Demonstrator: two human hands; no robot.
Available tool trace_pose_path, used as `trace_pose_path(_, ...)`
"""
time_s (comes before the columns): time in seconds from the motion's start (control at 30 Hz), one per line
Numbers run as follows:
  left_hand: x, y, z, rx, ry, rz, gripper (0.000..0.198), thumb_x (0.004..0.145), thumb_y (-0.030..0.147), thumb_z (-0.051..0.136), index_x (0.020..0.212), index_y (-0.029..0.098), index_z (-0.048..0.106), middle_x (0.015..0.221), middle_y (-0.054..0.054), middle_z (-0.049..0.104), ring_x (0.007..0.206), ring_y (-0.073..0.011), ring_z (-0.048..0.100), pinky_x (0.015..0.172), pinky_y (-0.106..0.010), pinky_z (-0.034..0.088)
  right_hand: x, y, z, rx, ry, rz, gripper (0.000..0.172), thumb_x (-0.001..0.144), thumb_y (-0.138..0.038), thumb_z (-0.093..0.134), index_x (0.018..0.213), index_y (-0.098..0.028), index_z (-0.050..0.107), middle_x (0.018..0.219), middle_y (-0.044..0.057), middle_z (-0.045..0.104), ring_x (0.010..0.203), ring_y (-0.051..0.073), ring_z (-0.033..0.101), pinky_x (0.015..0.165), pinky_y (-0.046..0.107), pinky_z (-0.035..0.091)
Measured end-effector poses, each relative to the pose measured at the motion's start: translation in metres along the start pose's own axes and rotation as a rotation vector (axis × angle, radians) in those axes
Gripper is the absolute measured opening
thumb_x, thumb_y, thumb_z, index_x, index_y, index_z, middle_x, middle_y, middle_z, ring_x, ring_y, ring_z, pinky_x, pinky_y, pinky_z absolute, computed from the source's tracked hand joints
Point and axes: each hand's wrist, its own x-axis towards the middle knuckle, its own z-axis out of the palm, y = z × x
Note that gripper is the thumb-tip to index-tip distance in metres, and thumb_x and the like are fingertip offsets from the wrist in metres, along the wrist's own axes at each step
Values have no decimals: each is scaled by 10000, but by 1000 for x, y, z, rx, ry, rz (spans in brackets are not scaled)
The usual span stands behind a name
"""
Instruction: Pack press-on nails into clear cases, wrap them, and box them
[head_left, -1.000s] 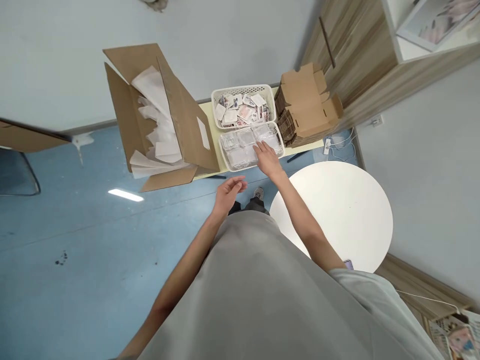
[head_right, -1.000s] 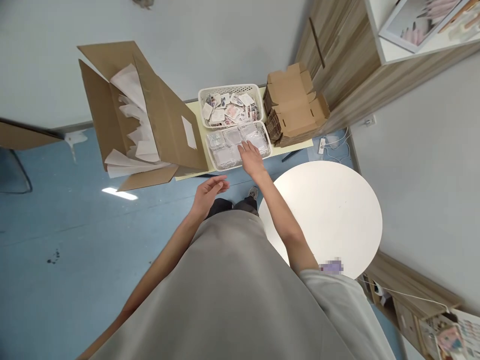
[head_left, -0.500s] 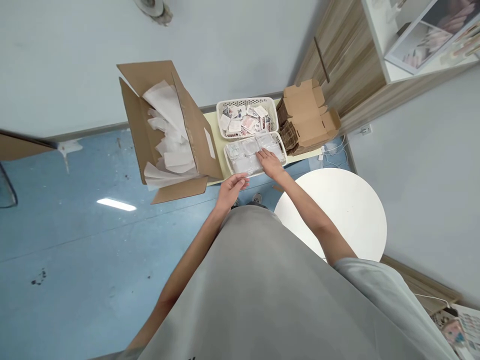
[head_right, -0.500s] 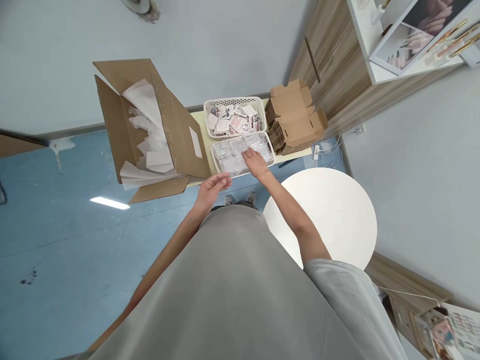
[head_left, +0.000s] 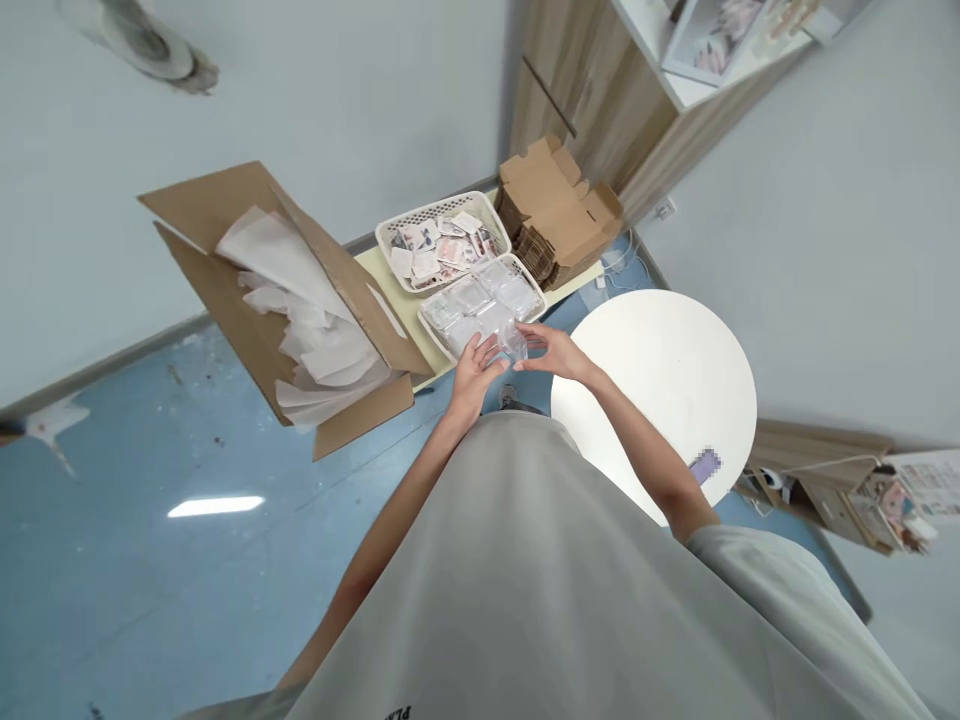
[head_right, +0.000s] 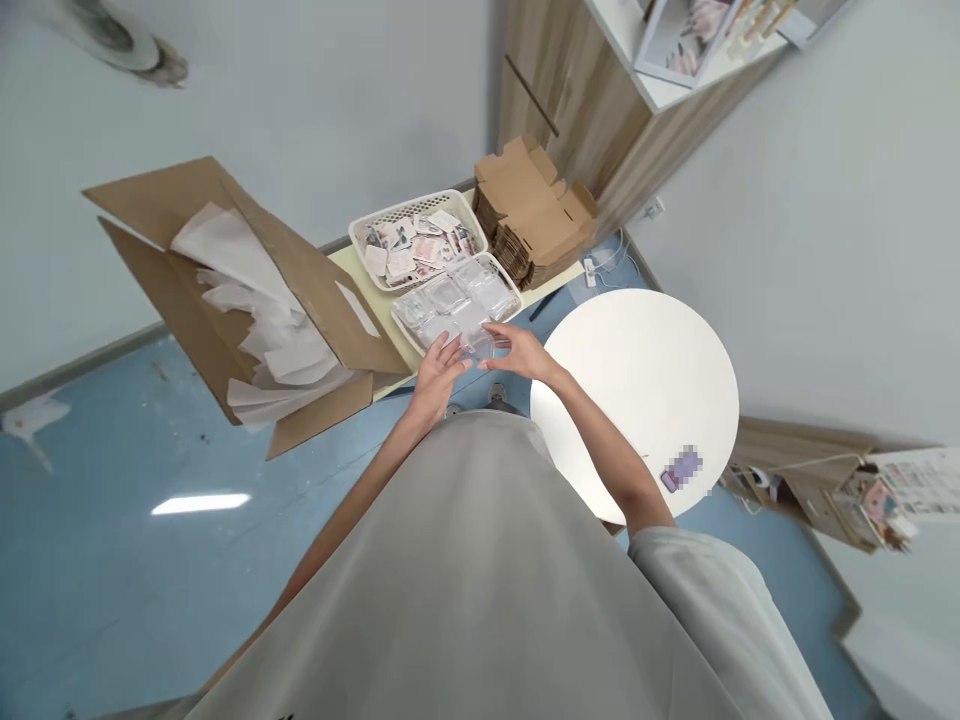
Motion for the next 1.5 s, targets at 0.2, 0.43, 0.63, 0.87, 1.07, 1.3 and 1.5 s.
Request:
trace_pose_path(0.2,-4,-1,14,71,-266,-3,1329,705,598,1028,1802,279,351,1641,-206,667,1551,-365,631,1325,-540,476,-66,-16,3,185,110,62,917,694,-480,1076,1514,-192,781,1409,140,830,1303,332,793,1268,548,575)
trace_pose_path(0.43,-17,-9,28,140,-493,-69,1428,658,657,1066,1819,241,348,1620,-240,677,1479,-386,702,1305,-557,522,-131,-28,17,158,277,107,830,724,-493,1058,1472,-222,826,1438,115,832,1320,352,795,1280,567,578)
trace_pose_path(0.63,-29,-23,35,155,-618,-212,1509,583,630,1127,1803,172,366,1594,-286,704,1456,-431,730,1319,-624,519,-178,-29,31,215,326,203,851,717,-560,1062,1463,-222,831,1425,106,848,1319,353,805,1309,598,550)
trace_pose_path(0.87,-42,-26,42,112,-735,-324,1473,560,618,1144,1769,163,435,1576,-292,721,1459,-460,729,1317,-674,513,-215,-52,29,337,328,269,778,732,-547,1076,1399,-207,863,1280,114,891,1189,325,842,1187,546,641)
trace_pose_path(1.07,-45,4,43,-49,-916,-360,1206,729,501,1083,1758,299,488,1704,-234,638,1639,-435,573,1354,-652,460,-228,-68,5,474,339,303,637,816,-600,1028,1303,-217,883,1350,122,873,1260,304,831,1182,482,636)
trace_pose_path(1.3,-44,21,43,-12,-899,-384,1161,664,333,1048,1715,328,555,1812,-152,538,1706,-446,473,1355,-627,470,-208,-66,3,547,587,295,652,872,-834,891,1043,-210,814,1385,152,854,998,242,868,902,373,722)
trace_pose_path(1.5,-42,26,44,0,-926,-353,1061,748,287,967,1712,345,530,1840,-152,496,1711,-423,474,1393,-669,399,-175,-46,11,519,656,245,665,824,-830,929,1056,-225,783,1151,97,885,857,194,806,762,342,714)
